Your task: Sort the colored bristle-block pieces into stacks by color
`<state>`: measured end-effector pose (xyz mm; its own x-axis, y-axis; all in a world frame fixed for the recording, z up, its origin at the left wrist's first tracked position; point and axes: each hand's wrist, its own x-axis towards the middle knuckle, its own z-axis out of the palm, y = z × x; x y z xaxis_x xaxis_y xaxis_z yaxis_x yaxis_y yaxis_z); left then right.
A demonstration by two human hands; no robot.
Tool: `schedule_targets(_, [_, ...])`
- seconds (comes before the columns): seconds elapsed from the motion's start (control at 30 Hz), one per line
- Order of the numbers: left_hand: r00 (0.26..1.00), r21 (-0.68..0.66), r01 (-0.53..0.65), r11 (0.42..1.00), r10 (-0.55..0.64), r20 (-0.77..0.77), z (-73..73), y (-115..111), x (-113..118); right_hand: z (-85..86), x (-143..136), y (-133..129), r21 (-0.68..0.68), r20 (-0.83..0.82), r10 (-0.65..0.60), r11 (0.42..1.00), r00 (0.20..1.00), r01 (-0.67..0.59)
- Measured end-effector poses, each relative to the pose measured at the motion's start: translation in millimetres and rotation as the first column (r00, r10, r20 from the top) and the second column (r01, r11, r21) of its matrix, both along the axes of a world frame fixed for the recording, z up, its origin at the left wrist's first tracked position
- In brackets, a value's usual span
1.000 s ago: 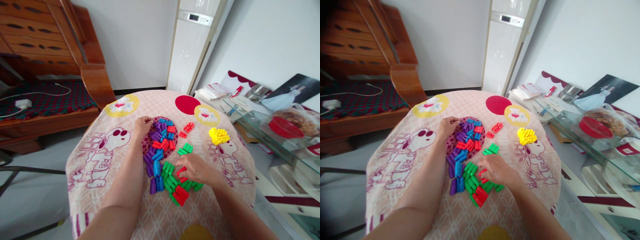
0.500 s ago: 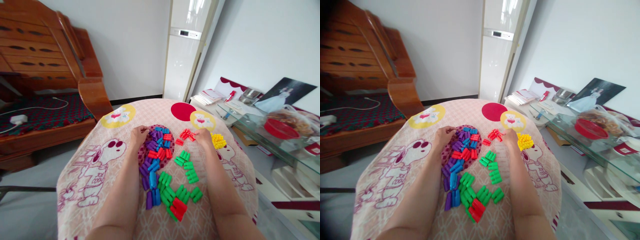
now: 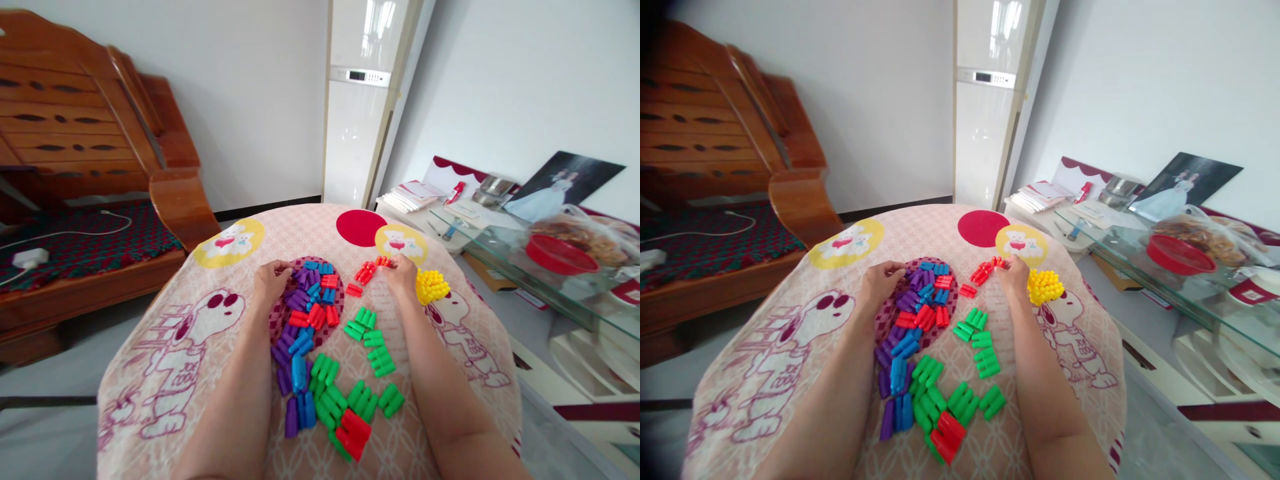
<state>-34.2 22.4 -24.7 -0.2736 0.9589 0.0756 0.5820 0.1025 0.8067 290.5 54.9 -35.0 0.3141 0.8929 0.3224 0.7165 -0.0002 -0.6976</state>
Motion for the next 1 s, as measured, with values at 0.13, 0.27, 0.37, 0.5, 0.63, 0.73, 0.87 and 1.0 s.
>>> schedule_targets(0.13, [0.999,0.025,-0.006,1.000,0.006,-0.032,-2.8,1,-1,-9.4,-7,5,0.111,-0.024,-0.029,0.993,0.999,0.031])
schedule_targets(0.27, [0.999,0.047,0.003,0.999,-0.002,-0.036,-4.7,1,-1,-15.9,-8,9,0.025,0.044,0.058,0.998,0.997,-0.059])
schedule_targets(0.37, [1.000,0.055,0.007,0.998,-0.005,-0.022,-7.4,1,-2,-17.6,-7,9,0.027,0.029,0.108,0.994,0.994,-0.109])
schedule_targets(0.5, [1.000,0.055,0.019,0.998,-0.020,0.017,-13.6,4,-3,-17.9,-8,8,0.133,0.037,0.236,0.962,0.971,-0.239])
schedule_targets(0.63, [0.998,0.045,0.020,0.999,-0.022,0.059,-18.0,6,-4,-18.5,-14,8,0.157,0.166,0.422,0.881,0.891,-0.446])
schedule_targets(0.73, [0.998,0.049,0.017,0.999,-0.020,0.063,-18.8,7,-4,-17.7,-18,7,0.111,0.229,0.446,0.871,0.865,-0.479])
schedule_targets(0.87, [0.998,0.044,0.012,0.999,-0.015,0.058,-19.5,8,-4,-12.8,-19,4,0.051,0.230,0.370,0.919,0.900,-0.391])
schedule_targets(1.0, [0.998,0.045,0.014,0.999,-0.017,0.067,-18.3,7,-3,-8.6,-16,3,-0.011,0.201,0.235,0.971,0.951,-0.238])
